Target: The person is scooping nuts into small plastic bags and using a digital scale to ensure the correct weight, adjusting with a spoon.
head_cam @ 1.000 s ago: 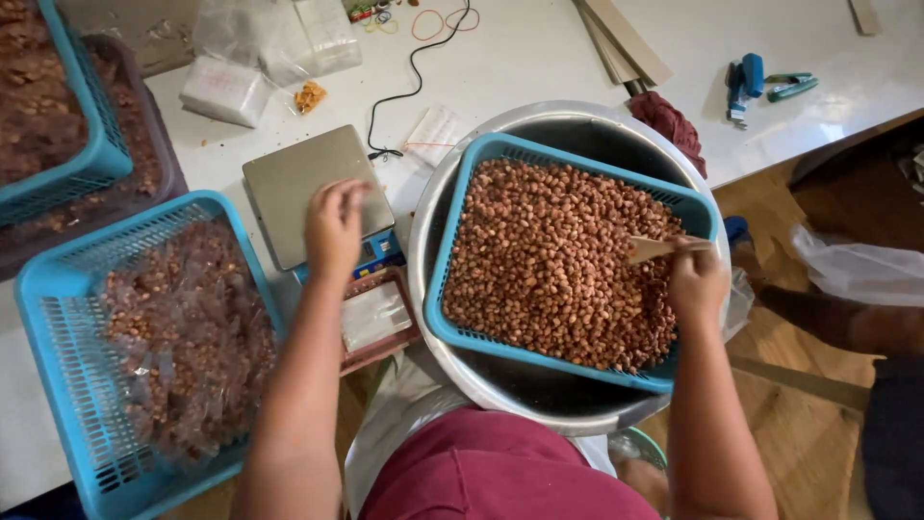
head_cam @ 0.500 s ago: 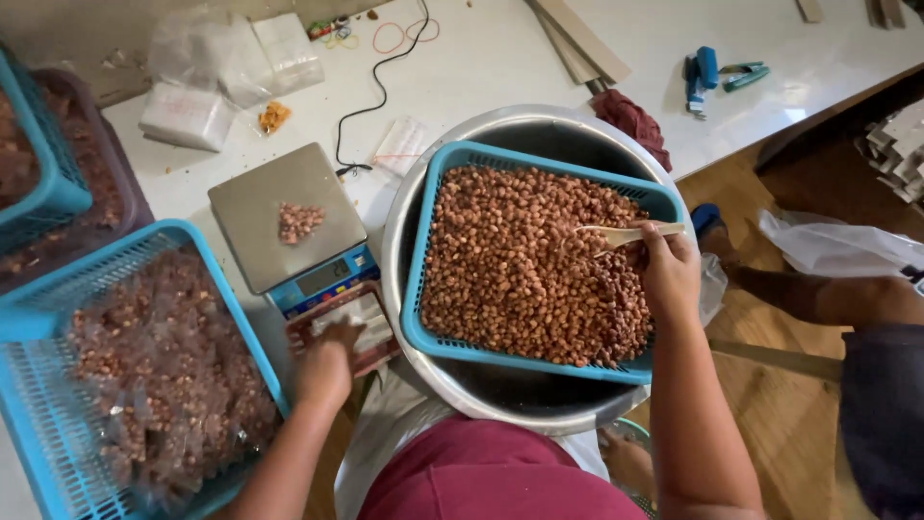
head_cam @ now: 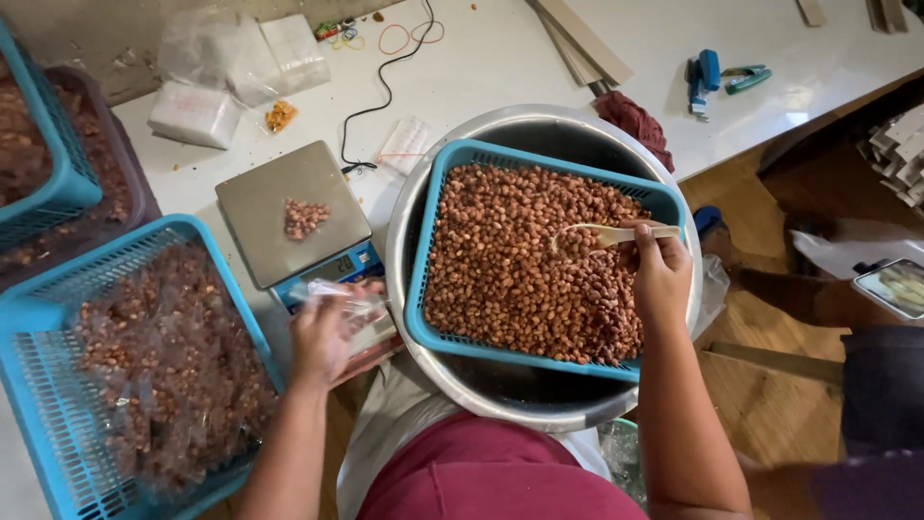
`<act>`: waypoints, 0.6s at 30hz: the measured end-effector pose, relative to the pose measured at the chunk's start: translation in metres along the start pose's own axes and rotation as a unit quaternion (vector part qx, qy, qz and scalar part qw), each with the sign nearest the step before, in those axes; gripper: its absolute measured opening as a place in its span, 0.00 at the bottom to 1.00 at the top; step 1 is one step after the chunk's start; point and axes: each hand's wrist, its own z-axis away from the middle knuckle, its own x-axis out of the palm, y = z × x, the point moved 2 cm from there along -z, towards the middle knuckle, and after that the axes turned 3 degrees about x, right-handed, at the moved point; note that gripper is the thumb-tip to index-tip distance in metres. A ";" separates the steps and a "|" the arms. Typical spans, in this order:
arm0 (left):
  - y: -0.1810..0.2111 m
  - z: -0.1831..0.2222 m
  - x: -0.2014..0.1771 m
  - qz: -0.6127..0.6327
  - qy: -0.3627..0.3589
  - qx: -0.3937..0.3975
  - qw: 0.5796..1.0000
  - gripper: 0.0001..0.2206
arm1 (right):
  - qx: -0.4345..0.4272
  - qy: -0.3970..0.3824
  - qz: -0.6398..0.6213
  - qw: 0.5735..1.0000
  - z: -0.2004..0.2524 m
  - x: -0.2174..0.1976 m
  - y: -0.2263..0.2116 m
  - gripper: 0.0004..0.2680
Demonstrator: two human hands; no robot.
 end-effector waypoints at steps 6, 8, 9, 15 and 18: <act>-0.045 0.024 0.076 -0.043 -0.233 -0.067 0.969 0.10 | 0.009 -0.037 -0.002 0.999 0.011 0.023 -0.003 0.07; -0.046 0.031 0.095 -0.157 -0.284 -0.002 0.946 0.16 | 0.006 -0.052 -0.005 0.999 0.021 0.037 -0.019 0.06; -0.044 0.031 0.100 -0.157 -0.276 0.001 0.948 0.16 | 0.006 -0.060 -0.005 0.998 0.025 0.044 -0.032 0.06; -0.044 0.024 0.113 -0.190 -0.306 0.003 0.933 0.16 | -0.137 -0.107 0.026 0.984 0.038 0.060 -0.068 0.07; -0.038 0.029 0.115 -0.201 -0.331 0.005 0.922 0.19 | -0.369 -0.247 0.099 0.891 0.047 0.070 -0.067 0.08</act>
